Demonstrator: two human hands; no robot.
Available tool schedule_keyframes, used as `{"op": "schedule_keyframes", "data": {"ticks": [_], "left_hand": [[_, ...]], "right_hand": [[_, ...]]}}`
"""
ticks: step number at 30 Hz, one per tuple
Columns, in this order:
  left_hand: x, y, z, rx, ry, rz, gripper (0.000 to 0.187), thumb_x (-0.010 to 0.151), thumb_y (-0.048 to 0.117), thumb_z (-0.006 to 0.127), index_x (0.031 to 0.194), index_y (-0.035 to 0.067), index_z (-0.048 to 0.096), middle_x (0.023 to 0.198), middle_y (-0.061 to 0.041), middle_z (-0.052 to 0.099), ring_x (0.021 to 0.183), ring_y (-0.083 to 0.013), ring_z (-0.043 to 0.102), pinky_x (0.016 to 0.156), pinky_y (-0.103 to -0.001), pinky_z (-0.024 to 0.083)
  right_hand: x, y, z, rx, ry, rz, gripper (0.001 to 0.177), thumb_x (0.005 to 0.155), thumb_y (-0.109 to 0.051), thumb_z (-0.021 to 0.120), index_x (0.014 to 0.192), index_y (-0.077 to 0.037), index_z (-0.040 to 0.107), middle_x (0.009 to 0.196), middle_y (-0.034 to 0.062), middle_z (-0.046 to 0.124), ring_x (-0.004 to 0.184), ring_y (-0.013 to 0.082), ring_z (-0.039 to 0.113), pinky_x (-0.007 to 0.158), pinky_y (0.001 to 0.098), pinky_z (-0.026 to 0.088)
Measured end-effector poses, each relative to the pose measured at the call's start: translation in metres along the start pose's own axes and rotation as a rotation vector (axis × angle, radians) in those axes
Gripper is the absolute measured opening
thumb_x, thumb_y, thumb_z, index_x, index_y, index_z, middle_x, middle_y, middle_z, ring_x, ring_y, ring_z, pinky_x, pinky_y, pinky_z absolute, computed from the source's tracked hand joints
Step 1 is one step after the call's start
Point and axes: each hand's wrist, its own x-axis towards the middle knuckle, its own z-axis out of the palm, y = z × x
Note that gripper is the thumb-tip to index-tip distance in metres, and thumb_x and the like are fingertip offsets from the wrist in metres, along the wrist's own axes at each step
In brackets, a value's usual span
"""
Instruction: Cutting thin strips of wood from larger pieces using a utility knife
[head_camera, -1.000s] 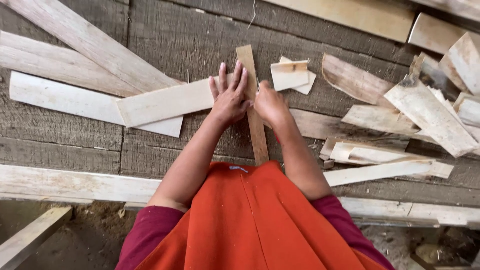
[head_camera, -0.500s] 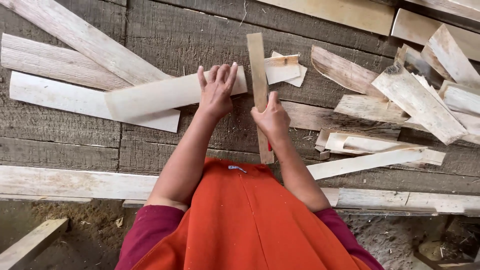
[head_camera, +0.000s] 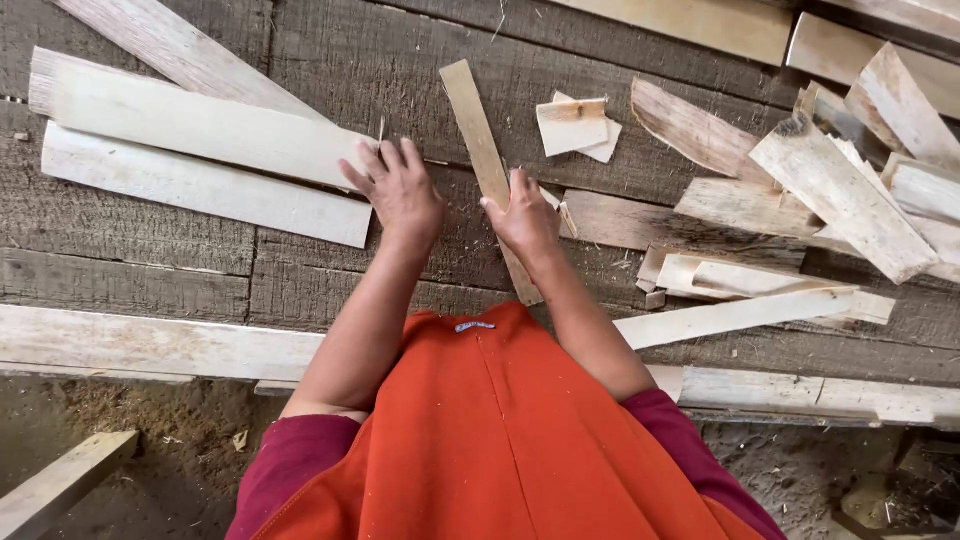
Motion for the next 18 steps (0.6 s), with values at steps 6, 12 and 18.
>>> {"op": "schedule_keyframes", "data": {"ticks": [6, 12, 18], "left_hand": [[0.006, 0.002, 0.051, -0.023, 0.065, 0.258, 0.038, 0.087, 0.014, 0.060, 0.125, 0.017, 0.063, 0.120, -0.011, 0.053, 0.114, -0.0289, 0.048, 0.087, -0.040, 0.044], [-0.015, 0.033, 0.107, -0.117, 0.242, 0.570, 0.043, 0.073, 0.017, 0.072, 0.116, 0.017, 0.070, 0.108, -0.006, 0.060, 0.101, -0.0281, 0.057, 0.065, -0.038, 0.058], [-0.015, 0.078, 0.084, -0.236, 0.250, 0.731, 0.048, 0.076, 0.015, 0.070, 0.123, 0.018, 0.063, 0.122, -0.005, 0.060, 0.107, -0.0295, 0.057, 0.069, -0.040, 0.057]], "right_hand": [[0.006, 0.027, 0.012, -0.021, 0.257, -0.010, 0.019, 0.098, -0.012, 0.062, 0.115, -0.007, 0.054, 0.118, 0.0179, 0.061, 0.093, 0.0410, 0.071, 0.074, 0.0569, 0.062], [0.059, 0.092, -0.001, -0.012, 0.490, 0.140, 0.032, 0.097, -0.016, 0.066, 0.126, -0.007, 0.056, 0.133, 0.0147, 0.056, 0.103, 0.0373, 0.070, 0.080, 0.0550, 0.062], [0.091, 0.137, -0.002, 0.005, 0.508, 0.144, 0.055, 0.092, -0.030, 0.075, 0.136, -0.011, 0.048, 0.142, 0.0111, 0.049, 0.123, 0.0387, 0.060, 0.092, 0.0585, 0.058]]}}
